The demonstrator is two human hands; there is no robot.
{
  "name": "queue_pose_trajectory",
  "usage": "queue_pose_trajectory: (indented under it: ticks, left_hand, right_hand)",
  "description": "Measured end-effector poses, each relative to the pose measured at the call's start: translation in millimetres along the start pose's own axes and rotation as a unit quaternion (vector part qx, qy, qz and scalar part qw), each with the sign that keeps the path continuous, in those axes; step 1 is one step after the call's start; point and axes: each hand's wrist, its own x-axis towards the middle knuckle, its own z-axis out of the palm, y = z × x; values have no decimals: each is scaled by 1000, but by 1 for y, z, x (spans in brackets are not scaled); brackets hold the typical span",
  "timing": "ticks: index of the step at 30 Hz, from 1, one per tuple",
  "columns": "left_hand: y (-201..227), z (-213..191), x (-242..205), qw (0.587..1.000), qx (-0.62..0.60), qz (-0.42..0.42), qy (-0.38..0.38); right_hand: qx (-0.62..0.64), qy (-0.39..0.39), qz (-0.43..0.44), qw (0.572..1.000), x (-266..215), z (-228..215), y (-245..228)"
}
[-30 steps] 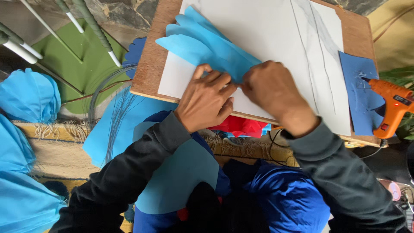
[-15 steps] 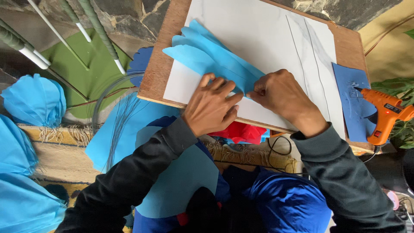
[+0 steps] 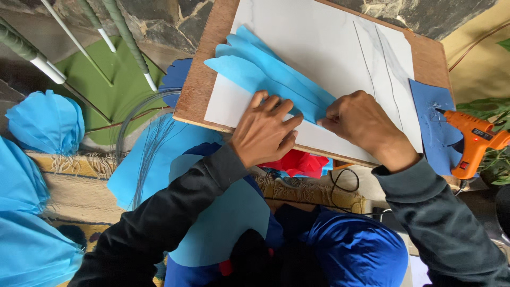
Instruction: The person applies adhesive using a glue gun to blue paper petals and folds them over wire stems on a work surface.
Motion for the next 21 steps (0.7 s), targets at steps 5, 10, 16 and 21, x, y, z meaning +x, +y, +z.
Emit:
queue_pose_trajectory:
  ticks: [5,10,16,21]
  left_hand:
    - [2,-5,-1,1000,1,-5,-7]
    - [2,-4,0,1000,1,-6,-13]
    - [3,0,-7,1000,17,3,-19]
    - [-22,-22,9,990,53,16,-131]
  right_hand:
    - [-9,-15,6,1000,-7,-3,7]
    - [-27,-25,29,999,-16,-6,12]
    - [-129,60,28,989,-43,6,26]
    - [-61,198,71,976,-123,1,38]
